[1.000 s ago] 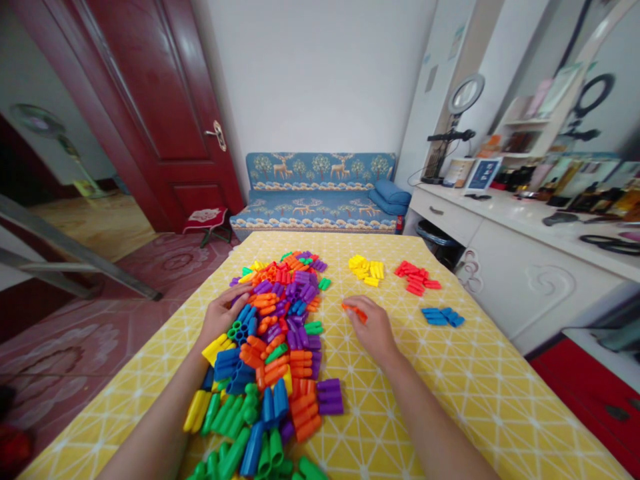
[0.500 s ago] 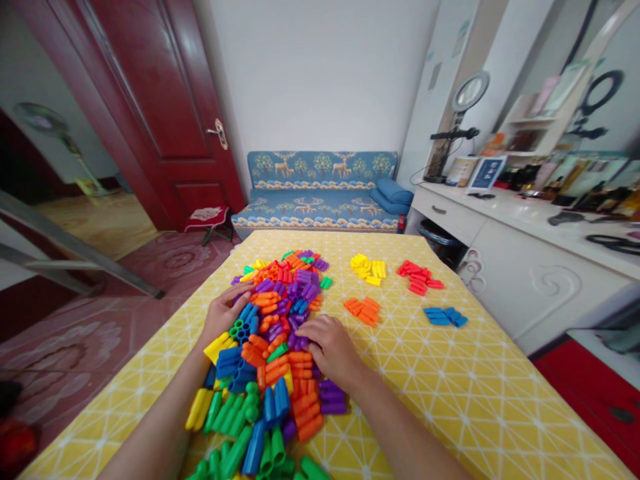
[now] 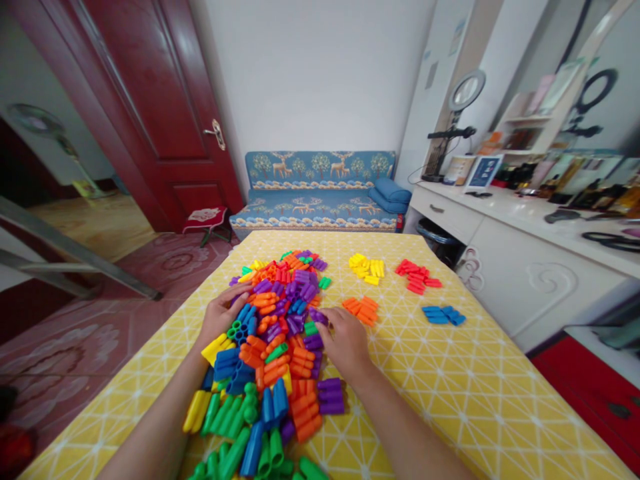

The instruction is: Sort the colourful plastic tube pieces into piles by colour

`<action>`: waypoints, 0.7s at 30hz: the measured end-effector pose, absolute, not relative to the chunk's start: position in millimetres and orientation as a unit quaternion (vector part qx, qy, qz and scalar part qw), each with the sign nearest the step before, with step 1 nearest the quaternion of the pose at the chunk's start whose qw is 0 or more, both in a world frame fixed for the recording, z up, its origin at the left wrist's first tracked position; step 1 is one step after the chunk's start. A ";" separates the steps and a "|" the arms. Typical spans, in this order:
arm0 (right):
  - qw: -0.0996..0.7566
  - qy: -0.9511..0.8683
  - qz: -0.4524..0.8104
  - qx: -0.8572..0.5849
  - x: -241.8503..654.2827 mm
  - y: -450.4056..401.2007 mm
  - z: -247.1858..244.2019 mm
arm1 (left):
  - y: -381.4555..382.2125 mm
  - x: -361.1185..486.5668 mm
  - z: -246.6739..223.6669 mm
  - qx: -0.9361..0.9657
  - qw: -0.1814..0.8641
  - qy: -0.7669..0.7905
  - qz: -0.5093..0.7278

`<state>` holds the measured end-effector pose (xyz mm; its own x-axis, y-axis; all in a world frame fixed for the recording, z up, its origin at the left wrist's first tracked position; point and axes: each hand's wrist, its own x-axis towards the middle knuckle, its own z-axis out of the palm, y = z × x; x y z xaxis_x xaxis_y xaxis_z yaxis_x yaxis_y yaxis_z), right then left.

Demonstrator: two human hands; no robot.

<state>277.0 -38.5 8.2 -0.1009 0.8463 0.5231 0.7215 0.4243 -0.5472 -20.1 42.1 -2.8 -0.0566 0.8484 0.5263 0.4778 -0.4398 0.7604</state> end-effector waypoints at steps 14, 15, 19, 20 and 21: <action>0.415 -0.750 0.102 -0.505 265.5 -29.0 16.7 | 42.0 -19.2 -2.6 0.663 0.174 0.498 0.531; 0.410 -0.753 0.103 -0.504 260.3 -25.7 16.0 | 41.9 -19.0 -2.4 0.662 0.174 0.498 0.532; 0.339 -0.783 0.126 -0.507 240.5 -14.5 17.1 | 41.4 -19.9 -1.8 0.666 0.173 0.497 0.528; 0.316 -0.786 0.130 -0.515 236.1 -12.7 18.7 | 41.2 -20.6 -1.2 0.674 0.172 0.495 0.521; 0.295 -0.787 0.131 -0.526 232.1 -11.2 20.6 | 40.8 -21.3 -0.4 0.685 0.171 0.491 0.510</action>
